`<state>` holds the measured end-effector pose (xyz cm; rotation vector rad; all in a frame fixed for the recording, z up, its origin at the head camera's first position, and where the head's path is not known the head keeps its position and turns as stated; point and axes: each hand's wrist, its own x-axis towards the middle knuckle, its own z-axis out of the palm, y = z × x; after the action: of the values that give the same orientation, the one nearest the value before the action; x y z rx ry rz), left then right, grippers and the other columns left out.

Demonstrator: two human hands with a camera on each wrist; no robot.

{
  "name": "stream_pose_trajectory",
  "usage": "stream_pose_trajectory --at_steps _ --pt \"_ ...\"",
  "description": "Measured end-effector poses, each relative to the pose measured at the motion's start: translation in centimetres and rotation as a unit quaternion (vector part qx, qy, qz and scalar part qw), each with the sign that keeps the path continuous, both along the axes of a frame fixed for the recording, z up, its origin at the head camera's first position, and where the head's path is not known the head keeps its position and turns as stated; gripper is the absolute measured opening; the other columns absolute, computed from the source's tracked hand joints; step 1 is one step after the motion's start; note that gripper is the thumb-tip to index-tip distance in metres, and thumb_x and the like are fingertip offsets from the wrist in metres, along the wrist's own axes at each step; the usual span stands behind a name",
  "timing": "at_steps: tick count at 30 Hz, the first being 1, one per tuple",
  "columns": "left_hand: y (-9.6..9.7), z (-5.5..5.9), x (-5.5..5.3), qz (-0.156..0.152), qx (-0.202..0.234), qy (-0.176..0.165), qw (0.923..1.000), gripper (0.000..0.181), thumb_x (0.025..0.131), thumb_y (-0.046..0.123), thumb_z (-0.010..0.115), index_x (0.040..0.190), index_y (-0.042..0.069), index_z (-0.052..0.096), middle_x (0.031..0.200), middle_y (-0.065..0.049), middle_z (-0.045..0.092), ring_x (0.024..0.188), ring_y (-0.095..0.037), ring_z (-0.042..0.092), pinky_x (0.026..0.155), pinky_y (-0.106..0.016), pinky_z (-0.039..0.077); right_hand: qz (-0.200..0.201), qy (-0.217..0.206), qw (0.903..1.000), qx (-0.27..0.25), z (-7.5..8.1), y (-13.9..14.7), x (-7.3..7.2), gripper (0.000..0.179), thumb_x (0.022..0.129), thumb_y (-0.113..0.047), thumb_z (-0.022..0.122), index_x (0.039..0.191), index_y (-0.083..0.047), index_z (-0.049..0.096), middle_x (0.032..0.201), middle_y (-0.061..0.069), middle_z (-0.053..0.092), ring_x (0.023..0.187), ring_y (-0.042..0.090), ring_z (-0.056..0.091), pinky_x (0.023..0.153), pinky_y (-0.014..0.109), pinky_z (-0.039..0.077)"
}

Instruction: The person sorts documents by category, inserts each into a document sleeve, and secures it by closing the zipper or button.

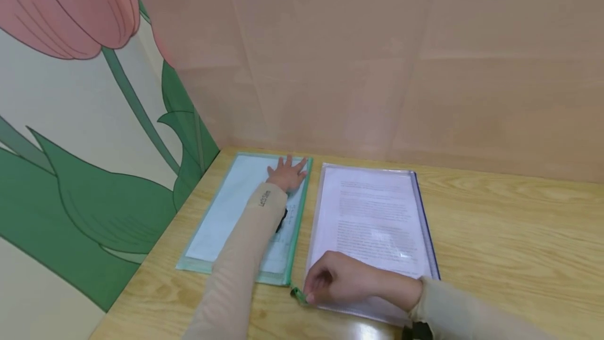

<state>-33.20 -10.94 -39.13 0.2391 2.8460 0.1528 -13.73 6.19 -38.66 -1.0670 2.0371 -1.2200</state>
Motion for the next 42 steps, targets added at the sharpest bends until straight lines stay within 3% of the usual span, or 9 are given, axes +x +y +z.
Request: stream_pose_trajectory --at_steps 10,18,35,42 --pt "0.2 0.3 0.1 -0.001 -0.008 0.006 0.9999 0.054 0.104 0.046 0.024 0.154 0.034 0.009 0.162 -0.013 0.002 0.148 -0.036 0.002 0.114 -0.063 0.014 -0.06 0.0 0.9982 -0.003 0.0 1.4 -1.1 0.006 0.082 -0.009 0.072 0.083 -0.003 0.074 0.071 0.0 0.069 0.064 -0.003 0.056 0.061 0.018 0.05" --pt "0.4 0.6 0.2 0.002 -0.006 0.001 1.0 0.054 0.104 0.047 0.023 0.154 0.035 0.008 0.162 -0.013 0.001 0.148 -0.035 0.001 0.114 -0.063 0.014 -0.085 0.008 0.9963 0.01 -0.1 1.9 -1.5 0.008 0.081 -0.007 0.072 0.086 -0.002 0.074 0.074 0.004 0.071 0.065 -0.003 0.058 0.063 0.016 0.05" --pt "0.9 0.2 0.6 0.002 -0.017 0.015 0.9997 0.053 0.105 0.043 0.023 0.154 0.034 0.009 0.162 -0.013 0.003 0.148 -0.037 0.004 0.114 -0.063 0.014 -0.099 0.01 0.9949 0.015 0.5 3.6 -1.6 0.013 0.083 -0.007 0.068 0.091 0.001 0.074 0.081 0.006 0.073 0.07 -0.003 0.057 0.066 0.017 0.05" --pt "0.8 -0.5 0.2 0.003 -0.011 0.042 0.9991 0.053 0.104 0.042 0.025 0.155 0.031 0.014 0.16 -0.019 0.008 0.146 -0.043 0.008 0.119 -0.052 0.013 -0.119 -0.004 0.9924 0.029 0.3 5.2 -1.9 0.015 0.084 -0.012 0.07 0.092 -0.001 0.074 0.083 0.004 0.073 0.071 0.0 0.058 0.067 0.017 0.049"
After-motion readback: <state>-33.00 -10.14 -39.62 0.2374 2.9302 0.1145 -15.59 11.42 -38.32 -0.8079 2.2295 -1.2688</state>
